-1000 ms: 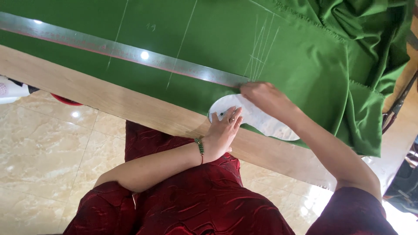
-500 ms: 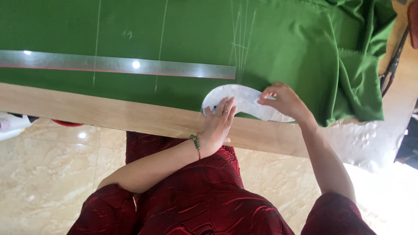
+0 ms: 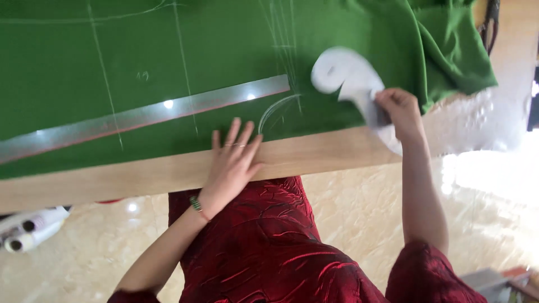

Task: The person marks a green fabric using a ruler, chalk, and a French curve to draw straight and curved lines. They then use shears to cut the fabric along the marked lines.

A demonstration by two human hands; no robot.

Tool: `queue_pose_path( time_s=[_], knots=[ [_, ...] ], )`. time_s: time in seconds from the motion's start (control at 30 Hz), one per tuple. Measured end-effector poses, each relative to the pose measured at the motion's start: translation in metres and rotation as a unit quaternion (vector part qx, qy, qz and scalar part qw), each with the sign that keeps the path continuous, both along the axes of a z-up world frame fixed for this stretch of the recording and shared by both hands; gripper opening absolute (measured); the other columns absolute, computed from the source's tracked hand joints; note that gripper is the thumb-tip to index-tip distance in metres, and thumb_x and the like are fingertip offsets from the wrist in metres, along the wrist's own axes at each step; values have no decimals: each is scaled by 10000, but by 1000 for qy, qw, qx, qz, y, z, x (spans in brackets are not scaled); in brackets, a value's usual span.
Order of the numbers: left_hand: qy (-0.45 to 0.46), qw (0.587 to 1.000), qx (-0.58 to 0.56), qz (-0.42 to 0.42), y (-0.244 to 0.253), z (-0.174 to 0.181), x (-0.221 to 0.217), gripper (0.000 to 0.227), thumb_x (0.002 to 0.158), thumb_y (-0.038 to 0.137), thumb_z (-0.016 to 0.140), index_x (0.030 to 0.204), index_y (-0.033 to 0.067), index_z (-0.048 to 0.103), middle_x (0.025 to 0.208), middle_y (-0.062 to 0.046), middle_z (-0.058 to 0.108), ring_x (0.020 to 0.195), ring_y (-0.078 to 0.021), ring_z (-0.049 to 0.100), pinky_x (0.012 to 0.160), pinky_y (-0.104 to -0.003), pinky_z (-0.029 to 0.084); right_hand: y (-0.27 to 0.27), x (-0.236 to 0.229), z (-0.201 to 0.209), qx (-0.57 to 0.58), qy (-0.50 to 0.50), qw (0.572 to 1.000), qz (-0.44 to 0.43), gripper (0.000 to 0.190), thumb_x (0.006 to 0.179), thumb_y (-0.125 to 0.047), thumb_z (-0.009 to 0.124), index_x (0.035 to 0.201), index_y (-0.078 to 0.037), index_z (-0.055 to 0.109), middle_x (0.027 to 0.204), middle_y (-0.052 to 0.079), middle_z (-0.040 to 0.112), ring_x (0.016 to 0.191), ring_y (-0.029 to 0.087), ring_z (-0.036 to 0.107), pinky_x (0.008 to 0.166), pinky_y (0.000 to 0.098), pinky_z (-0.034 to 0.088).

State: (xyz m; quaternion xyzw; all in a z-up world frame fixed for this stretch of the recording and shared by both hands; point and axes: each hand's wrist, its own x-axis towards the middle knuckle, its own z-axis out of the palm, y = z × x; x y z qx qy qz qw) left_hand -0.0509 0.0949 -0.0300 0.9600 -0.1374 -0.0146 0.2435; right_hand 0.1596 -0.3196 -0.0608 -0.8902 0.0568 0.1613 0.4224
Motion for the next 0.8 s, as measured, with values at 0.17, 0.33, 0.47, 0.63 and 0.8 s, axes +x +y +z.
queue_pose_path(
  time_s=[0.17,0.33,0.47,0.63,0.8],
  knots=[
    [36,999,36,2,51,-1,-21,547,932,427,684,1399,149,614,1642,-110,371,1566,-374,156,1096,-766,249,-35,30,-45,-28,-81,973,-212,166,996,-342,794,936,-196,743,724,-62,600,662,60,524,601,235,387],
    [9,998,42,-49,100,-1,-32,565,962,465,608,1437,161,571,1640,-91,358,1544,-377,224,1119,-737,290,6,28,-8,-119,-111,952,-260,258,962,-359,741,760,-238,636,697,-136,521,830,97,445,786,357,302],
    [36,998,4,-55,135,4,-40,522,966,419,608,1422,165,582,1627,-70,391,1542,-342,267,1151,-703,272,42,-2,2,-206,-227,913,-269,175,964,-294,754,832,-241,653,1089,-26,613,1140,239,518,982,567,305],
    [20,998,-11,-50,178,1,-41,413,966,365,641,1331,173,663,1537,-46,519,1500,-341,372,1148,-677,321,140,-104,-13,-173,-417,864,-221,101,1002,-89,715,954,-95,627,1008,65,677,983,259,625,897,386,427],
    [-32,999,-35,-24,213,4,-24,286,994,279,663,1232,132,724,1420,-50,633,1459,-323,453,1181,-619,342,228,-180,-10,-45,-353,853,-381,115,1060,-160,590,980,-85,553,1089,88,632,813,165,581,734,295,492]
  ],
)
